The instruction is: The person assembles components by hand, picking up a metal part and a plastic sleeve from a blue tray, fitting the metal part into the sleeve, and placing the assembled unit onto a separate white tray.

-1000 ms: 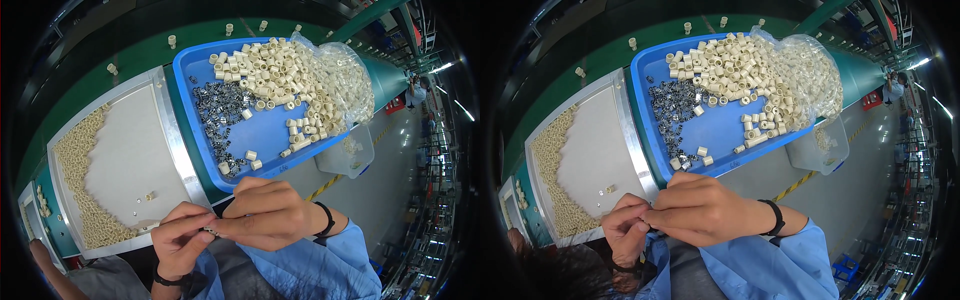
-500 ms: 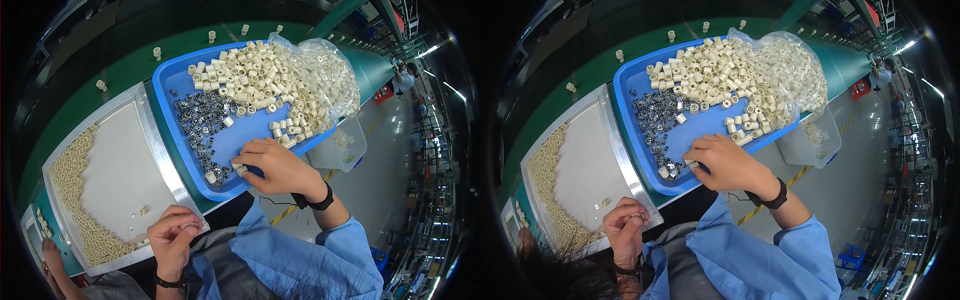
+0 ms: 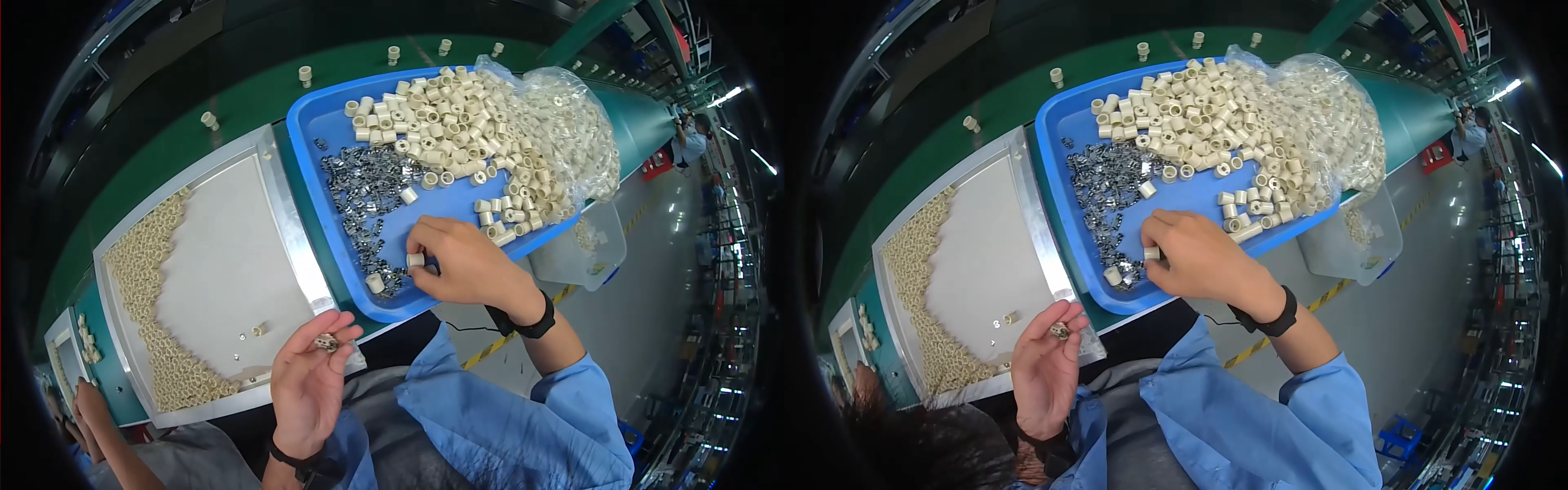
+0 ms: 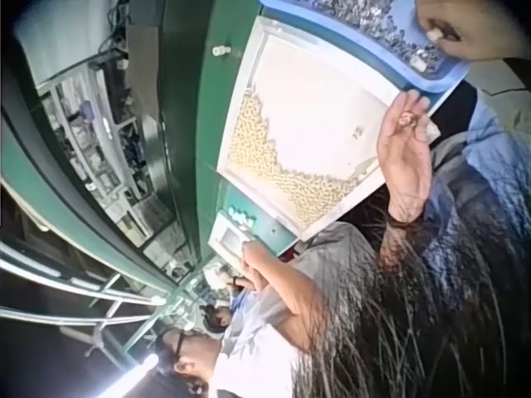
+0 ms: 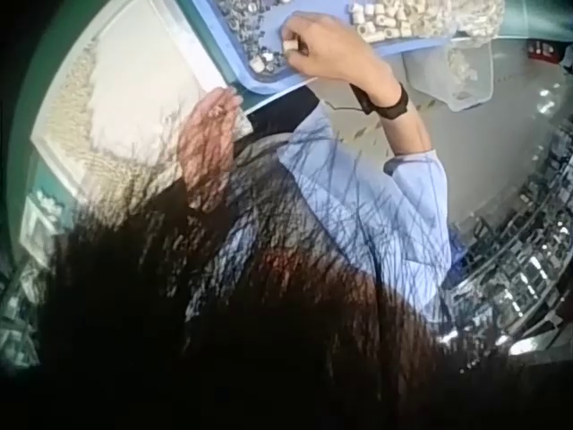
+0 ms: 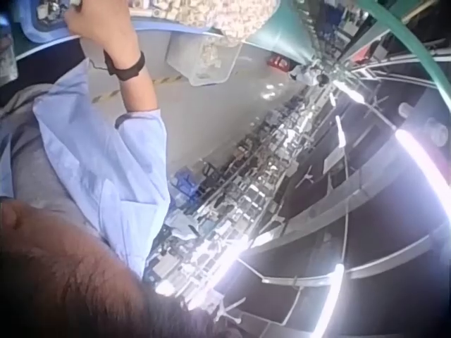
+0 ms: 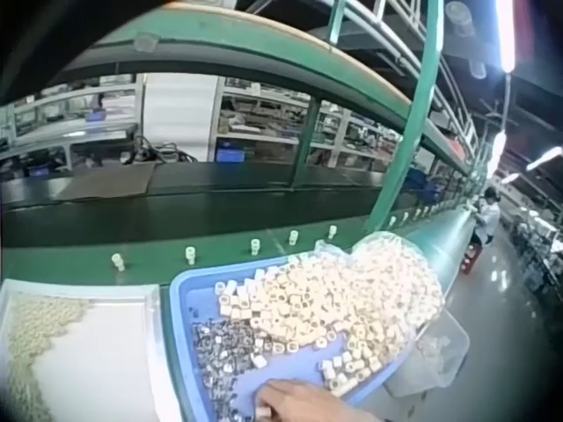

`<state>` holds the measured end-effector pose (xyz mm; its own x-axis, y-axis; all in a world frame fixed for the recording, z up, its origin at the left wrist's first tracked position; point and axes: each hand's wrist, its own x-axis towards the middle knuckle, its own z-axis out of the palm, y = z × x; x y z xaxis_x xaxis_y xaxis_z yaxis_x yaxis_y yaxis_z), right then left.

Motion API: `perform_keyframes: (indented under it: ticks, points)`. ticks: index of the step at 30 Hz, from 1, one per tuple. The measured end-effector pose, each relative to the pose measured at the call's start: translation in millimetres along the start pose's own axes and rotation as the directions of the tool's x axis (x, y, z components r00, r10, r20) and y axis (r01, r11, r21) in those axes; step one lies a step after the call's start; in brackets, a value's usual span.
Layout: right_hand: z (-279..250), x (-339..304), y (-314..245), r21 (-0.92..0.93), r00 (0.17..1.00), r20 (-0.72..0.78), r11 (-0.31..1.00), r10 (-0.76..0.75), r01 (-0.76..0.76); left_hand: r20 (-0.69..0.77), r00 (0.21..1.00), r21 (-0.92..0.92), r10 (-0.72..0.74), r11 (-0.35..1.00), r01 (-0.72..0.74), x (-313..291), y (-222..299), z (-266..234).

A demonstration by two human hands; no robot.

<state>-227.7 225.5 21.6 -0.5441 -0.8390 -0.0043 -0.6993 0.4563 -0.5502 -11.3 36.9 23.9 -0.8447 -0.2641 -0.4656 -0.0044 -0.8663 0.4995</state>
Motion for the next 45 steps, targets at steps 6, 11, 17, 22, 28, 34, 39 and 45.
perform_keyframes:
  ticks: [6,11,17,22,28,34,39,45]
  points:
    - [-9.0,-3.0,-22.3,0.340,0.992,-0.116,0.937,-0.041,0.078,0.089,0.996,-0.030,0.014,0.999,-0.011,-1.4,-9.1,-4.7]
    - [-2.4,-14.5,-45.9,0.779,0.985,-0.172,0.614,0.007,0.131,0.241,0.970,-0.034,0.043,0.999,-0.035,-0.7,-12.8,-12.5]
    - [8.1,-20.5,-58.9,0.949,0.991,-0.123,0.298,0.045,0.105,0.287,0.955,0.132,0.075,0.984,-0.117,2.6,-17.2,-9.1]
    - [6.3,-11.7,-65.1,0.813,0.961,-0.255,0.514,-0.107,0.273,0.321,0.939,0.014,0.126,0.990,-0.138,1.0,-20.1,-17.7]
    - [1.1,-10.4,-84.3,0.563,0.916,-0.299,0.726,-0.268,0.396,0.235,0.948,-0.101,0.214,0.976,-0.195,-1.7,-23.5,-16.9]
    - [12.8,-7.7,-93.6,0.503,0.893,-0.364,0.750,-0.266,0.429,0.194,0.941,0.001,0.278,0.959,-0.283,-3.1,-19.4,-10.2]
    - [8.5,-5.8,-94.2,0.448,0.881,-0.322,0.764,-0.346,0.464,0.281,0.877,0.240,0.389,0.857,-0.456,-0.6,-16.6,-28.3]
    - [12.0,-2.3,-87.6,0.433,0.861,-0.346,0.750,-0.374,0.500,0.387,0.791,0.534,0.473,0.584,-0.611,0.2,-14.2,-20.1]
